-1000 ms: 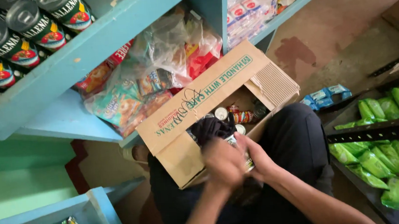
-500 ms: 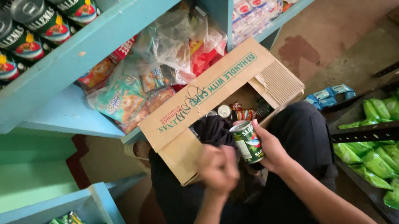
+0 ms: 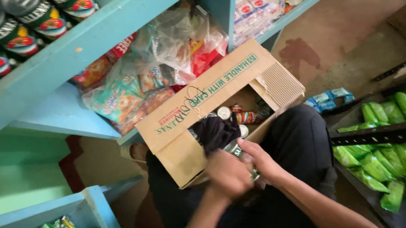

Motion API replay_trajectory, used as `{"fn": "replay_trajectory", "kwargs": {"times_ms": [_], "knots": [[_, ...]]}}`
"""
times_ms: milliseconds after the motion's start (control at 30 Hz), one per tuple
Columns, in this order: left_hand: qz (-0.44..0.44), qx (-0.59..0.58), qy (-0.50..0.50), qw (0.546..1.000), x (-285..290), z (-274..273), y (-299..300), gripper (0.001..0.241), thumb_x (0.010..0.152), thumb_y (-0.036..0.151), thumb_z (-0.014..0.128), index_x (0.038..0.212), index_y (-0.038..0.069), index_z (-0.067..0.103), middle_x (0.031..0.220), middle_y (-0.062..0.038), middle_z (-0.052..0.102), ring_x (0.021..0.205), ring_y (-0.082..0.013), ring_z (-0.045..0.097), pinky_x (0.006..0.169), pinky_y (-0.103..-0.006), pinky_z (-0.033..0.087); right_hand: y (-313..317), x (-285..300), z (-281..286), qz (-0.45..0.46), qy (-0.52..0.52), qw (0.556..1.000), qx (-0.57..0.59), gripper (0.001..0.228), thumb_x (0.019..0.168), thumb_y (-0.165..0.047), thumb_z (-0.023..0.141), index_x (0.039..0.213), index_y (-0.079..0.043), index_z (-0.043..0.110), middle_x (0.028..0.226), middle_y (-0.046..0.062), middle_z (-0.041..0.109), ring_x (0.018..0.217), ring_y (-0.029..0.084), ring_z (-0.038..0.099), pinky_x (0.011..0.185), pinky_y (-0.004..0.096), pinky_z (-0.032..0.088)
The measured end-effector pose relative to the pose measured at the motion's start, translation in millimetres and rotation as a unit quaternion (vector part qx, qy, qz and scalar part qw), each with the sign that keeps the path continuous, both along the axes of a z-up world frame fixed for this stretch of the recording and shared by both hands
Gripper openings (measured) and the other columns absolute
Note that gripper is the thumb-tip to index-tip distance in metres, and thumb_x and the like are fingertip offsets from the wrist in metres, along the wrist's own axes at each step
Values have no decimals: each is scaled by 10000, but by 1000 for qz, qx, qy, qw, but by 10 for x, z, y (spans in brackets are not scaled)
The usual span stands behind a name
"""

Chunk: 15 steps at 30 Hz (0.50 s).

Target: The person is wiping canned sardines with a cloth and then restocking them onto a grocery store shelf.

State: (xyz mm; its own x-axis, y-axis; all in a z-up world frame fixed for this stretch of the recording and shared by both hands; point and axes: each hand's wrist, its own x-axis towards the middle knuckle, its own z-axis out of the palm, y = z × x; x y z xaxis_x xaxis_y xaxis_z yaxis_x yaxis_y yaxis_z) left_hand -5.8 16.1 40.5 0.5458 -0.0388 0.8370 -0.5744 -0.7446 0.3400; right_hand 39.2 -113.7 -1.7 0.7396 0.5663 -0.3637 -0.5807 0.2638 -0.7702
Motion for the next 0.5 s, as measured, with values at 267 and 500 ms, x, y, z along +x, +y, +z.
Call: {"fn": "replay_trajectory", "kwargs": {"times_ms": [267, 500], "knots": [[14, 41, 34, 998, -33, -89, -34, 327, 838, 111, 728, 612, 156, 496, 628, -64, 509, 500, -271, 413, 483, -433, 342, -125, -143, -382, -97, 157, 982, -47, 326, 1052, -334, 589, 922, -58, 704, 757, 12, 638, 609, 85, 465, 522, 257, 346], [221, -164, 64, 959, 200, 207, 523, 321, 923, -27, 624, 639, -3, 475, 649, -93, 509, 504, -235, 391, 490, -354, 340, -180, 73, 76, -18, 177, 984, 13, 500, 1064, -482, 334, 1272, -70, 525, 1247, 244, 696, 898, 365, 719, 606, 436, 606]]}}
